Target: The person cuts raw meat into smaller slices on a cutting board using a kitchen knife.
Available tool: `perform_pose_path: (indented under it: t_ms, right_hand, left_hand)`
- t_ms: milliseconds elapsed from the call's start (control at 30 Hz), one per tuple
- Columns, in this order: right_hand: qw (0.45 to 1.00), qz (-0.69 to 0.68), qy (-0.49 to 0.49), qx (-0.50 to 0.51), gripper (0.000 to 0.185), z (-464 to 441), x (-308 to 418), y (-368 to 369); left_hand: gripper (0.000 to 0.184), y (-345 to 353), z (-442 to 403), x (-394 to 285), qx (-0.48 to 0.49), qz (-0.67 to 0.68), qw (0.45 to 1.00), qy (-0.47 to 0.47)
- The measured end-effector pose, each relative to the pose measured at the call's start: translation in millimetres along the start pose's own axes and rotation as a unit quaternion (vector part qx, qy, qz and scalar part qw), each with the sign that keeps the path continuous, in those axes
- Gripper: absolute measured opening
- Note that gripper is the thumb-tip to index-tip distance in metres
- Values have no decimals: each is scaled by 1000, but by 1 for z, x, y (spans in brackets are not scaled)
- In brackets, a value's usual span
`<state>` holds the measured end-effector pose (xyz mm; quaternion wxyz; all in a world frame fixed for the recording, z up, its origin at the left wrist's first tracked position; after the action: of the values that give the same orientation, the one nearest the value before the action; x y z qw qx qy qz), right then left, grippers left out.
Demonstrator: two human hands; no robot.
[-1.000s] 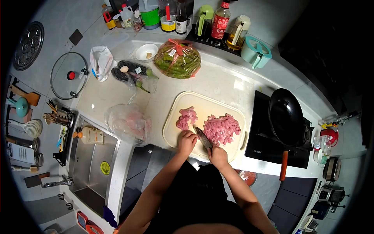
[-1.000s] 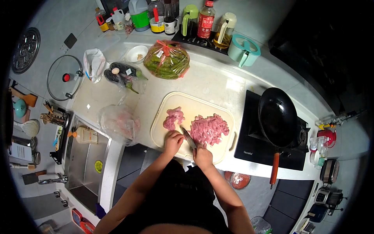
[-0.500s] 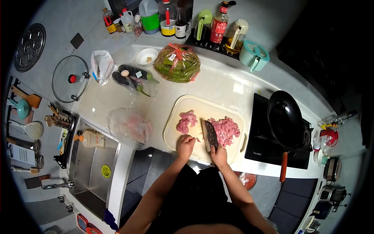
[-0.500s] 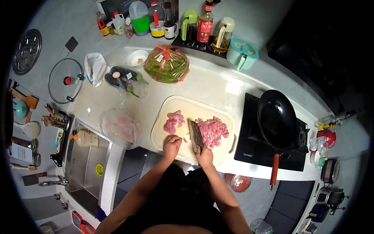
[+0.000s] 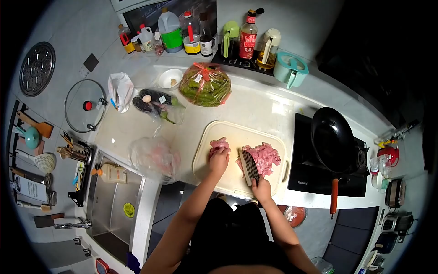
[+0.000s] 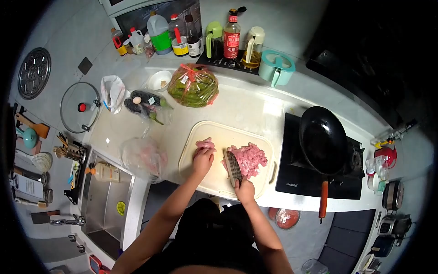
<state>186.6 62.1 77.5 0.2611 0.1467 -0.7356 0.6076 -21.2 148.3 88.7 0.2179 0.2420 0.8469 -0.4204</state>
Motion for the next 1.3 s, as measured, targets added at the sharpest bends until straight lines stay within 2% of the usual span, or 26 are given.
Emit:
perform_pose_path:
  t_ms: [100,200,300,333,433,533,633,667,767,833,900,1000,1200,1300]
  right_hand:
    - [999,-46,21,-16,28,-5,5,-10]
    - [996,-83,41,-19,27,-6,6,-16]
    - [993,-102,57,-7,26,-5,0,-8]
    - [994,-97,49,-5,26,-5,3,-8]
    - [995,-88,45,19,27,-5,17,-9]
    - [996,-79,39,11,27,-3,20,-2]
    - [996,-87,19,-21,26,-1,21,-4]
    - [996,-88,22,-14,26,0,20,-3]
    - [998,-64,17,4,26,0,22,-2]
    - [998,-54,11,10,26,0,25,-1]
    - [999,-45,-4,9,26,2,28,3]
    - [999,-11,-39,18,26,5,40,6]
    - [996,44,-78,26,26,8,46,10]
    - [992,79,-82,45,24,7,55,10]
  left_hand:
    - [14,35,-2,17,-8,-86,996,34]
    - [29,61,1,42,107,-74,990,-47]
    - [20,43,-2,61,-14,191,972,-136]
    - [9,36,-1,61,-10,253,946,-201]
    - [9,27,16,66,38,292,880,-374]
    - [11,-11,11,29,-52,233,947,-214]
    - [14,6,60,-5,152,71,978,-126]
    - [14,0,69,-16,82,64,994,-26]
    - [13,-5,73,-17,92,100,989,-62]
    - [9,-13,59,-12,96,70,989,-84]
    - [7,-18,47,-15,93,73,991,-56]
    - [10,-3,56,-14,106,119,986,50]
    - [5,-11,57,-7,71,122,990,9]
    - [8,-10,53,-11,46,168,984,26]
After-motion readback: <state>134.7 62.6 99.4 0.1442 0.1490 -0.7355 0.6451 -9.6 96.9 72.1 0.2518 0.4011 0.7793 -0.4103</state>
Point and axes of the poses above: each hand's wrist, its own z-axis away from the middle knuckle, its own y-axis out of the palm, x = y × z, the point moved 10 cm from there along -z, towards the middle knuckle, and after that the axes turned 15 degrees about -x, right-handed, at the moved point
